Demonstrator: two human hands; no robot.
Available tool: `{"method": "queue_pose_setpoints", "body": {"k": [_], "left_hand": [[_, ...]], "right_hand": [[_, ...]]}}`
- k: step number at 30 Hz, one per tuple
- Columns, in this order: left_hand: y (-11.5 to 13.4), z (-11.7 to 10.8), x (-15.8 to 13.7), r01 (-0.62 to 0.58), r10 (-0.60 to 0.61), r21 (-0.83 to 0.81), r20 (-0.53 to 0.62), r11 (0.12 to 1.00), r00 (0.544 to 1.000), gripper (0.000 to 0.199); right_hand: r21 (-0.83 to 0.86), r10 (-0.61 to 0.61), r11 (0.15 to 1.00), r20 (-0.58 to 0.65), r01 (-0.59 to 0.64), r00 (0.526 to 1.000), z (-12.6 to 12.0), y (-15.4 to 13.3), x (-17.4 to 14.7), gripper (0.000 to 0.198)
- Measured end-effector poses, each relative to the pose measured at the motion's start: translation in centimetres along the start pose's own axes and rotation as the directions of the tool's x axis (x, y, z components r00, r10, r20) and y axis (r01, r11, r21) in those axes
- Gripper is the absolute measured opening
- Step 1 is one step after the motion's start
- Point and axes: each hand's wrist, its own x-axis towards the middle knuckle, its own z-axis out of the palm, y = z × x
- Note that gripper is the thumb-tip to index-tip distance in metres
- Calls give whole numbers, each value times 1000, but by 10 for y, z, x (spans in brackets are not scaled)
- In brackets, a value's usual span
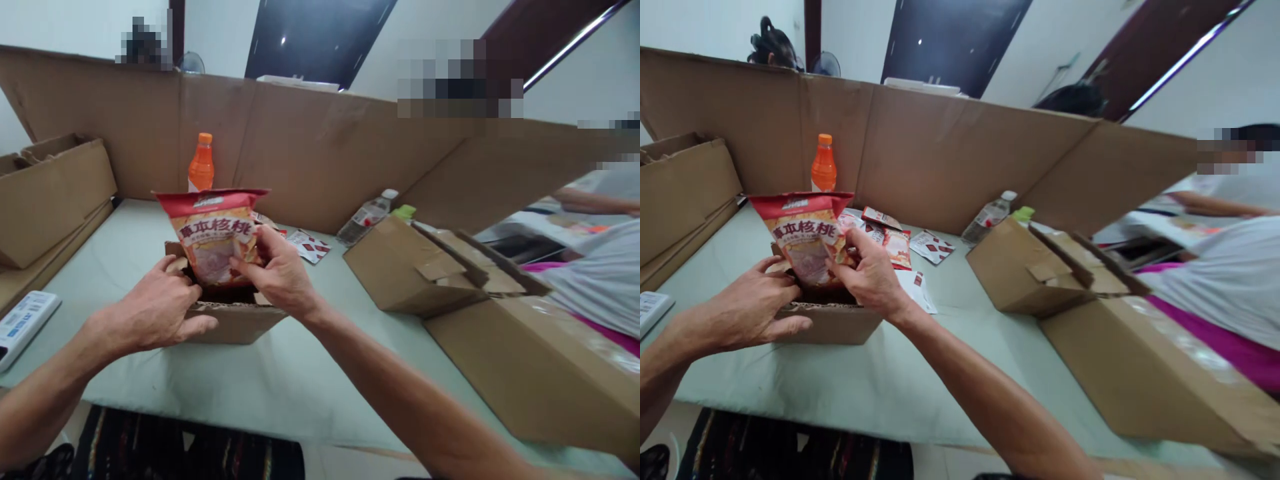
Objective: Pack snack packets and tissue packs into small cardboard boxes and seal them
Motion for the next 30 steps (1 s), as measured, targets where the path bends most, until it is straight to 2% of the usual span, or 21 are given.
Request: {"method": "queue_pose_setpoints", "body": {"k": [2, 5, 8, 11, 13, 15, 16, 18, 20, 23, 25, 27, 30], "left_hand": [[1, 3, -1, 34, -34, 49, 2, 998, 999, 36], [1, 10, -5, 62, -59, 116, -32, 991, 998, 35], [1, 14, -7, 94, -86, 185, -51, 978, 995, 35], [3, 15, -9, 100, -88, 205, -65, 974, 994, 28], [4, 15, -11, 105, -92, 207, -71, 973, 993, 21], [4, 15, -14, 111, -99, 216, -65, 970, 993, 18], [3, 16, -15, 115, -106, 220, -55, 969, 993, 19], [1, 17, -16, 116, -114, 223, -25, 968, 993, 23], [0, 20, -16, 113, -114, 212, -8, 971, 993, 26], [-1, 22, -15, 121, -115, 185, -40, 975, 993, 26], [1, 23, -14, 128, -123, 183, -41, 975, 992, 26], [2, 22, -13, 129, -129, 200, -11, 971, 992, 25], [3, 21, -12, 126, -135, 223, 24, 967, 991, 24]], "right_hand": [[42, 81, 996, 21, -82, 996, 1, 3, -2, 25], [194, 203, 959, 35, -206, 979, 5, 7, -3, 33], [318, 265, 906, 89, -280, 960, 13, 17, 2, 40], [223, 270, 926, 166, -303, 948, 17, 28, 6, 37], [14, 235, 970, 201, -243, 951, 11, 27, 6, 30], [-255, 149, 963, 219, -91, 964, -2, 15, 3, 21], [-386, 98, 922, 238, 2, 966, -8, 5, 1, 18], [-607, 44, 779, 301, 156, 952, -21, -19, -2, 14], [-757, 89, 610, 361, 236, 928, -28, -43, -3, 16], [-877, 242, 404, 375, 259, 895, -27, -67, 1, 20], [-909, 330, 323, 368, 263, 869, -22, -70, 3, 21], [-907, 381, 305, 395, 290, 836, -16, -66, 4, 21], [-861, 415, 376, 487, 343, 768, -6, -49, 3, 17]]}}
